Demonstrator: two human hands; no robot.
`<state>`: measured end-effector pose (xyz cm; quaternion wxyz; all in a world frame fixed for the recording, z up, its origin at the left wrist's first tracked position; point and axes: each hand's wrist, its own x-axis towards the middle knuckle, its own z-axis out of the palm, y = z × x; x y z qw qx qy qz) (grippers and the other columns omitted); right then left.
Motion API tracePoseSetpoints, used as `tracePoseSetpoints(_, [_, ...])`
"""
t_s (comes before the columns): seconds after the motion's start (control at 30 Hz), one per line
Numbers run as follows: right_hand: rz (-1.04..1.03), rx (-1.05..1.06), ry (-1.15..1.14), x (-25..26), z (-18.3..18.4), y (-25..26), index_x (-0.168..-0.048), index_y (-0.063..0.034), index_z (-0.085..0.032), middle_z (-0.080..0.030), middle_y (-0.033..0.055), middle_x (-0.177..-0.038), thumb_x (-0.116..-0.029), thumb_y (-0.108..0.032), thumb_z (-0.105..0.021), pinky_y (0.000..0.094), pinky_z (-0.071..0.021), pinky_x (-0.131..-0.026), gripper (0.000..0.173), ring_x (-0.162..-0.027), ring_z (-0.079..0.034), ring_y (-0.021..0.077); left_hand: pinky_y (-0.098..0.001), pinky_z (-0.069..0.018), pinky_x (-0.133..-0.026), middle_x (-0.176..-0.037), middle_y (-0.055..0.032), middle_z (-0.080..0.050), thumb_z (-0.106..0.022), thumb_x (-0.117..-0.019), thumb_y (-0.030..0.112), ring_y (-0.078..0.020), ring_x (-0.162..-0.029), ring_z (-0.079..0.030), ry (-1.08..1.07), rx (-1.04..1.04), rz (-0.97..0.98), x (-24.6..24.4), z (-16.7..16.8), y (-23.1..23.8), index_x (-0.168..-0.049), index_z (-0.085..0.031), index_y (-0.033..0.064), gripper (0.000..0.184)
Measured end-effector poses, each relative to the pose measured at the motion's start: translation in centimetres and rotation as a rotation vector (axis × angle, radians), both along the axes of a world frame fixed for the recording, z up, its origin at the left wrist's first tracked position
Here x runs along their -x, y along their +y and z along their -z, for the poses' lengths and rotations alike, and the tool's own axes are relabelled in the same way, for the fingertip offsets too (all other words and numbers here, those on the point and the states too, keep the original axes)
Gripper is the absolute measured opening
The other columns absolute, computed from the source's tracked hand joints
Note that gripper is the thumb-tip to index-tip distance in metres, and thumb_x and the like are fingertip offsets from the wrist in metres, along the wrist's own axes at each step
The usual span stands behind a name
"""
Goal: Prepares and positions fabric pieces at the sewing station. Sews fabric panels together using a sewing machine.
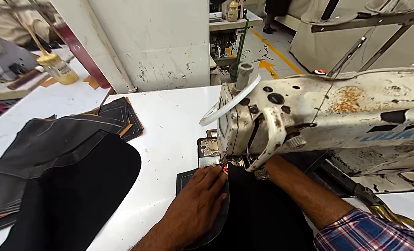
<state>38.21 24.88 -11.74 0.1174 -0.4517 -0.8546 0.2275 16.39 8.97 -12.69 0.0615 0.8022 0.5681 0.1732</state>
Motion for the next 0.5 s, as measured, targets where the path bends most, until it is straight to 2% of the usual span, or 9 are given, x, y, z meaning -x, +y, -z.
tracePoseSetpoints(0.07, [-0.026,0.045,-0.100,0.7,-2.6,-1.0,-0.102,-0.0030,-0.072,-0.070,0.0146,-0.093,-0.0954,-0.024,-0.070,0.0400,-0.0545,-0.080,0.022,-0.088,-0.067,0.0239,-0.0391,-0.0332,-0.123,-0.152,-0.0044,-0.053,-0.033,-0.1106,0.042,-0.0195,-0.147,-0.042,-0.007,-0.018,0.005,0.1,0.1,0.1,-0.147,-0.057,0.0183,0.050])
tracePoseSetpoints(0.1, [-0.054,0.032,-0.136,1.2,-4.1,-2.0,-0.107,0.0035,-0.073,-0.071,0.0220,-0.103,-0.0980,-0.013,-0.067,0.0475,-0.0512,-0.092,0.020,-0.101,-0.067,0.0335,-0.0389,-0.0342,-0.122,-0.151,-0.0047,-0.054,-0.033,-0.1104,0.042,-0.0196,-0.146,-0.043,-0.008,-0.027,0.006,0.1,0.2,0.1,-0.147,-0.057,0.0189,0.049])
tracePoseSetpoints(0.17, [-0.106,-0.234,-0.142,1.4,-5.0,-3.6,-0.100,0.0040,-0.073,-0.072,0.0224,-0.098,-0.0945,-0.007,-0.068,0.0527,-0.0543,-0.087,0.013,-0.097,-0.070,0.0371,-0.0389,-0.0346,-0.122,-0.151,-0.0048,-0.054,-0.033,-0.1102,0.042,-0.0193,-0.146,-0.044,-0.009,-0.030,0.006,0.1,0.3,0.1,-0.147,-0.057,0.0194,0.050])
tracePoseSetpoints(0.23, [-0.123,-0.491,-0.070,0.3,-3.9,-4.7,-0.092,-0.0035,-0.072,-0.070,0.0137,-0.087,-0.0914,-0.013,-0.067,0.0471,-0.0586,-0.075,0.011,-0.087,-0.072,0.0297,-0.0389,-0.0341,-0.122,-0.151,-0.0041,-0.054,-0.033,-0.1102,0.043,-0.0186,-0.146,-0.043,0.002,-0.028,0.008,0.1,0.2,0.1,-0.148,-0.057,0.0203,0.050])
tracePoseSetpoints(0.27, [-0.106,-0.513,-0.058,-0.4,-3.7,-5.7,-0.099,-0.0069,-0.072,-0.069,0.0103,-0.091,-0.0951,-0.020,-0.064,0.0439,-0.0595,-0.074,0.016,-0.088,-0.071,0.0263,-0.0384,-0.0342,-0.122,-0.151,-0.0038,-0.054,-0.033,-0.1102,0.042,-0.0184,-0.146,-0.043,0.005,-0.033,0.009,0.2,0.2,0.1,-0.147,-0.057,0.0206,0.050])
tracePoseSetpoints(0.3, [-0.077,-0.490,-0.069,-1.4,-3.7,-7.0,-0.107,-0.0106,-0.070,-0.068,0.0072,-0.096,-0.0989,-0.031,-0.060,0.0408,-0.0601,-0.073,0.024,-0.089,-0.070,0.0234,-0.0379,-0.0339,-0.122,-0.150,-0.0038,-0.054,-0.033,-0.1102,0.042,-0.0182,-0.146,-0.043,0.003,-0.037,0.010,0.2,0.2,0.2,-0.146,-0.058,0.0208,0.049])
tracePoseSetpoints(0.37, [-0.032,-0.377,-0.093,-3.7,-4.0,-9.8,-0.115,-0.0136,-0.070,-0.071,0.0070,-0.108,-0.1024,-0.042,-0.054,0.0426,-0.0611,-0.075,0.035,-0.096,-0.072,0.0244,-0.0386,-0.0324,-0.123,-0.151,-0.0041,-0.053,-0.033,-0.1103,0.042,-0.0184,-0.147,-0.041,0.009,-0.030,0.009,0.3,0.1,0.4,-0.144,-0.060,0.0220,0.048])
tracePoseSetpoints(0.43, [0.019,-0.211,-0.115,-5.9,-5.2,-12.3,-0.122,-0.0078,-0.069,-0.071,0.0144,-0.118,-0.1045,-0.041,-0.055,0.0487,-0.0592,-0.085,0.040,-0.105,-0.070,0.0319,-0.0400,-0.0323,-0.123,-0.150,-0.0053,-0.053,-0.033,-0.1106,0.042,-0.0196,-0.147,-0.041,0.021,-0.037,0.015,0.3,0.0,0.7,-0.143,-0.061,0.0234,0.047])
tracePoseSetpoints(0.5, [0.097,-0.146,-0.104,-7.6,-5.3,-14.1,-0.124,-0.0019,-0.068,-0.070,0.0208,-0.118,-0.1041,-0.038,-0.058,0.0508,-0.0574,-0.089,0.042,-0.106,-0.069,0.0372,-0.0408,-0.0334,-0.122,-0.148,-0.0066,-0.055,-0.034,-0.1104,0.042,-0.0204,-0.146,-0.043,0.023,-0.062,0.016,0.4,0.0,0.9,-0.141,-0.063,0.0228,0.046])
